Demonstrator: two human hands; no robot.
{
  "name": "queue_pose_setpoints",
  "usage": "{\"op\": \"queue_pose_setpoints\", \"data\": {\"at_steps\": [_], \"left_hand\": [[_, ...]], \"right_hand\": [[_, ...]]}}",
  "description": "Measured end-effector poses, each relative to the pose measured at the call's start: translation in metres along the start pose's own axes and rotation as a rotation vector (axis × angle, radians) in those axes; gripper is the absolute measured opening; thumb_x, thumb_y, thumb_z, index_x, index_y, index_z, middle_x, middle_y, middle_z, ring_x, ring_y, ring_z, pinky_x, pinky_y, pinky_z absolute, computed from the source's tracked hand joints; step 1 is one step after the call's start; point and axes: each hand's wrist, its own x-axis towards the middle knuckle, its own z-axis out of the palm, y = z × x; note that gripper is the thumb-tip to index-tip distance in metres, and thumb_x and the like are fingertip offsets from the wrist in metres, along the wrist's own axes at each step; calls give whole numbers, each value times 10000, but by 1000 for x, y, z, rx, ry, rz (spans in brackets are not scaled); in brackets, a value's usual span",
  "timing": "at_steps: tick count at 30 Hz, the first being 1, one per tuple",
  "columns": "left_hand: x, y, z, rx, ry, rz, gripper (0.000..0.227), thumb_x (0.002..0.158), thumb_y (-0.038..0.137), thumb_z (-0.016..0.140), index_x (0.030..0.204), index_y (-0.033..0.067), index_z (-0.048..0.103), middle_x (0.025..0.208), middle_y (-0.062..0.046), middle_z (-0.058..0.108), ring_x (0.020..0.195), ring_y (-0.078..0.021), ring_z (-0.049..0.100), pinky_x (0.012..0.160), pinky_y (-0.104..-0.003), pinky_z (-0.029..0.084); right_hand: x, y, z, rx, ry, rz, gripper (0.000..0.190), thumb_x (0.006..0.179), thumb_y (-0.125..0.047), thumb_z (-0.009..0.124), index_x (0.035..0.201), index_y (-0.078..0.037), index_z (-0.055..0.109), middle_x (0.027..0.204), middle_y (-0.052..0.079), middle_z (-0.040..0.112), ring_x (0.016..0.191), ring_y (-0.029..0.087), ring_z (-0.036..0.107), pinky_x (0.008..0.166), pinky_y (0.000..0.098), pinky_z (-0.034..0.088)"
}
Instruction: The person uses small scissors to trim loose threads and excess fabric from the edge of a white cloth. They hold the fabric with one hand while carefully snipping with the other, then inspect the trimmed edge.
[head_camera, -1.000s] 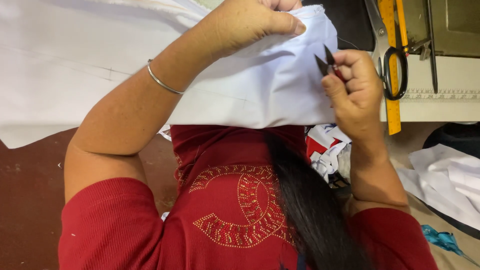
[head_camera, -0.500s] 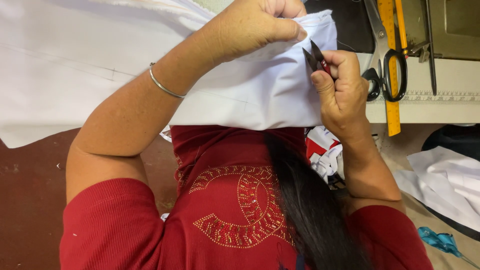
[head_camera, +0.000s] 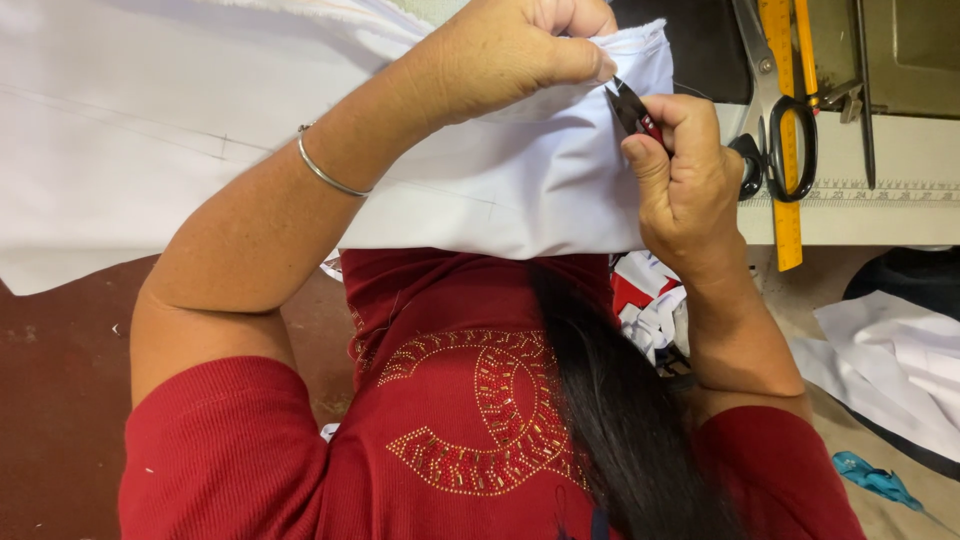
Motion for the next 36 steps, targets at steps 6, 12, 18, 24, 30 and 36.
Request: {"op": "queue_pose_setpoints", "data": {"at_steps": [6, 12, 18, 24, 30, 36], "left_hand": [[0, -1, 0, 39, 4, 34, 124, 897, 240, 652, 778, 232, 616, 679, 149, 522, 647, 10, 474, 637, -188, 368], [3, -8, -2, 112, -172, 474, 50, 984, 123, 646, 954, 98, 676, 870, 58, 586, 821, -56, 534, 757, -224, 399], [7, -10, -8, 343, -237, 487, 204, 899, 258, 718, 1014, 109, 639, 884, 8, 601, 785, -126, 533, 674, -286, 387], [-2, 13, -5, 586, -354, 205, 308, 830, 437, 744, 938, 152, 701, 719, -5, 613, 684, -186, 571, 596, -356, 402], [-7, 13, -2, 482, -307, 359, 134, 793, 213, 801, 841, 162, 687, 689, 47, 574, 625, -112, 507, 588, -303, 383], [-21, 17, 17, 823, 48, 884, 135, 827, -26, 595, 889, 73, 526, 844, -64, 532, 746, -270, 528, 614, -397, 418]], "right_hand": [[7, 8, 2, 281, 139, 53, 308, 1177, -276, 509, 1264, 18, 550, 821, 56, 530, 642, 142, 453, 591, 289, 369], [29, 11, -5, 847, -12, 213, 743, 946, -352, 749, 1497, 17, 413, 683, -56, 417, 509, 23, 322, 446, 196, 248], [17, 37, 2, 820, 120, 288, 227, 882, -66, 777, 1016, 11, 610, 665, 25, 494, 497, 91, 429, 428, 274, 330], [-21, 36, -9, 373, 263, -137, 166, 1010, -56, 811, 1065, 45, 690, 898, 149, 697, 709, 166, 588, 618, 314, 447], [-34, 17, -16, 201, 252, -221, 146, 976, 14, 839, 974, 65, 702, 763, 164, 631, 607, 206, 484, 582, 341, 358], [-32, 4, -35, 163, 29, -206, 171, 988, -152, 763, 1005, 16, 738, 716, 104, 582, 592, 225, 517, 605, 360, 393]]}}
